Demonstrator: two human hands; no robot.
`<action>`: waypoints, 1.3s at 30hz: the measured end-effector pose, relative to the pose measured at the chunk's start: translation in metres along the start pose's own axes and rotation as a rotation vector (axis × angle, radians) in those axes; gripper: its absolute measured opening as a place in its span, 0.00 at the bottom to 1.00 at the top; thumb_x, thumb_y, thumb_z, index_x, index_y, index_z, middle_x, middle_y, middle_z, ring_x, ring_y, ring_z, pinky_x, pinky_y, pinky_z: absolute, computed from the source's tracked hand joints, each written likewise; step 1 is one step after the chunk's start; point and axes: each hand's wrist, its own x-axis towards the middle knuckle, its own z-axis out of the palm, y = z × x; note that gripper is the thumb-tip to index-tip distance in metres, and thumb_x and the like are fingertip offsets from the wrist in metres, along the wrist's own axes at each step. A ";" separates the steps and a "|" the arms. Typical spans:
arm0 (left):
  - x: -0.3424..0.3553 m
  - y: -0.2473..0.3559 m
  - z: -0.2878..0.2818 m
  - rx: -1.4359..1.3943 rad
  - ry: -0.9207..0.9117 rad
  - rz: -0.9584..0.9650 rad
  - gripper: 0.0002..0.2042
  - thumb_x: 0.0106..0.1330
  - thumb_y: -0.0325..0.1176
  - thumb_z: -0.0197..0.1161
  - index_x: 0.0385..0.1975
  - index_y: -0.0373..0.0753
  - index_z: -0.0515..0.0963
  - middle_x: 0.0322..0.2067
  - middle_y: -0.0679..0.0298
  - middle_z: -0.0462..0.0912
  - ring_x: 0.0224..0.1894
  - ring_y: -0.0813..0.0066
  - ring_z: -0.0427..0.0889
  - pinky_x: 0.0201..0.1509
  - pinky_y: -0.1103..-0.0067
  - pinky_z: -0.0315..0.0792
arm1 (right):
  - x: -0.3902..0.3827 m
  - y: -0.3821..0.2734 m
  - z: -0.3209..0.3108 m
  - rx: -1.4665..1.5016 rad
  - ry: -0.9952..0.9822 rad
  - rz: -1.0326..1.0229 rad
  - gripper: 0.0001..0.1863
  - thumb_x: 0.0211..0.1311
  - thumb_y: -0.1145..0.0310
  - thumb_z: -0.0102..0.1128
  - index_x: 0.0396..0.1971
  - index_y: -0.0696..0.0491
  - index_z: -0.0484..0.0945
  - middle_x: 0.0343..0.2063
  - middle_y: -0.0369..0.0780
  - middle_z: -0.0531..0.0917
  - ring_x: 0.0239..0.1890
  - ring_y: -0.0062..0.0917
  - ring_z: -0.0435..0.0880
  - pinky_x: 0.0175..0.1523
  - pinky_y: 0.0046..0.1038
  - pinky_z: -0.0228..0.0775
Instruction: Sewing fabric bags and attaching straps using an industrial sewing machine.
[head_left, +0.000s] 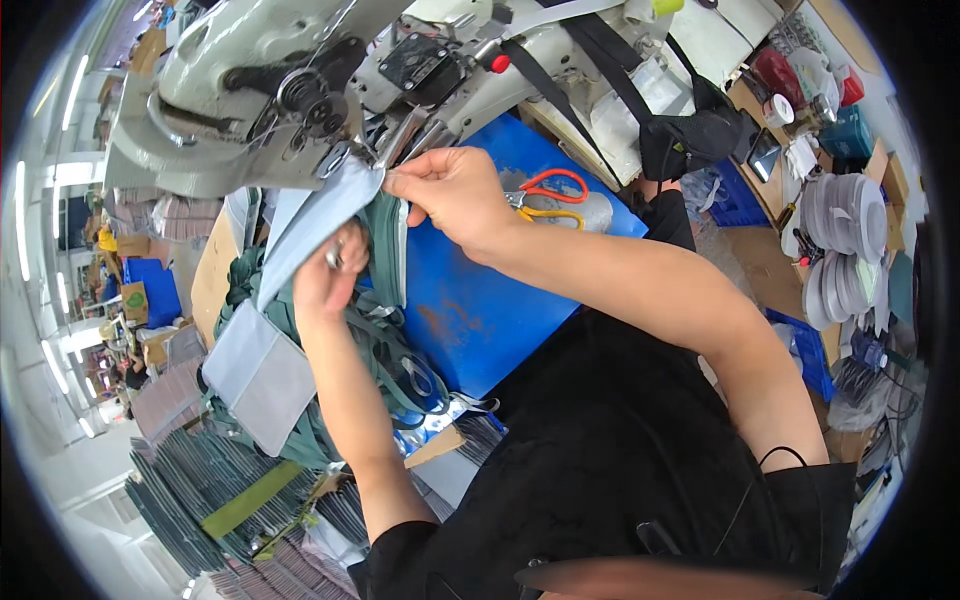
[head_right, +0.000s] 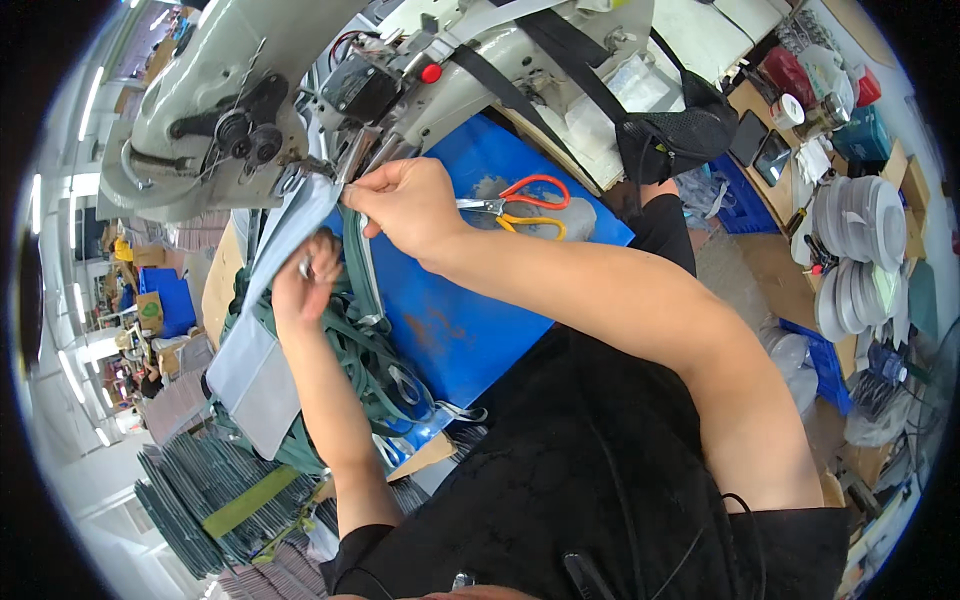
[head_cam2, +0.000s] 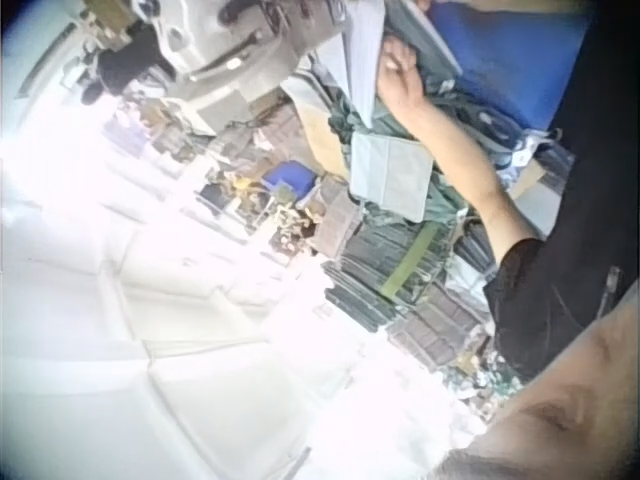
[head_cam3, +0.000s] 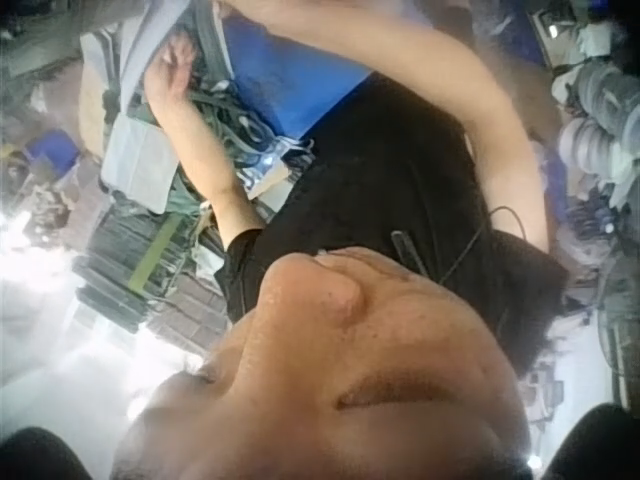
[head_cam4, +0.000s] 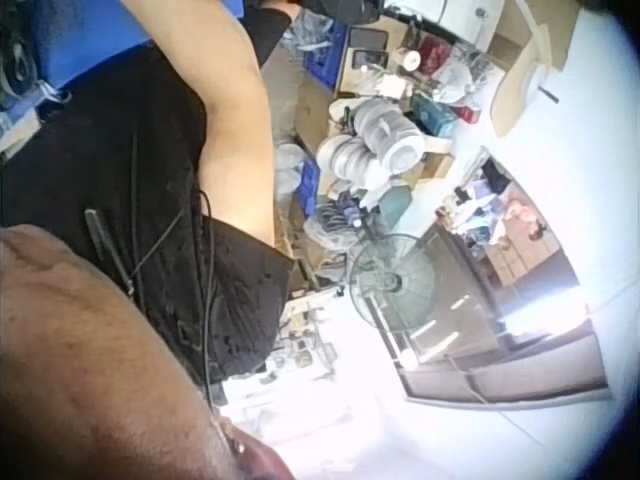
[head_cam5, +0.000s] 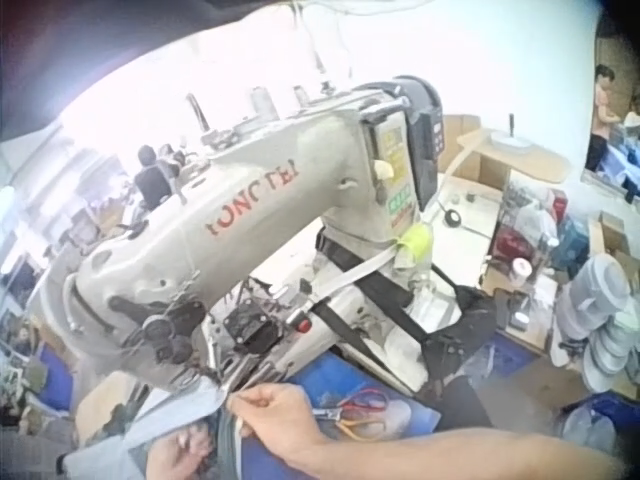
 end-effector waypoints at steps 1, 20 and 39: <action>0.011 -0.002 0.005 -0.155 0.025 0.011 0.18 0.74 0.45 0.61 0.52 0.37 0.80 0.35 0.63 0.80 0.26 0.79 0.68 0.23 0.85 0.60 | 0.000 -0.001 -0.002 -0.019 0.006 0.009 0.12 0.62 0.66 0.76 0.37 0.59 0.87 0.28 0.36 0.87 0.22 0.15 0.82 0.24 0.17 0.66; -0.020 -0.010 0.143 2.014 0.234 0.521 0.06 0.51 0.20 0.64 0.26 0.34 0.75 0.58 0.58 0.82 0.36 0.58 0.83 0.38 0.68 0.79 | -0.003 -0.013 -0.004 -0.075 -0.023 0.124 0.13 0.65 0.64 0.70 0.40 0.58 0.84 0.34 0.37 0.87 0.32 0.23 0.88 0.34 0.24 0.81; -0.024 0.013 0.167 2.091 0.473 0.788 0.11 0.60 0.26 0.72 0.40 0.40 0.80 0.53 0.60 0.85 0.45 0.58 0.84 0.46 0.71 0.75 | -0.002 -0.027 -0.004 -0.339 -0.089 0.166 0.15 0.54 0.74 0.72 0.42 0.62 0.82 0.27 0.39 0.84 0.22 0.21 0.82 0.22 0.25 0.69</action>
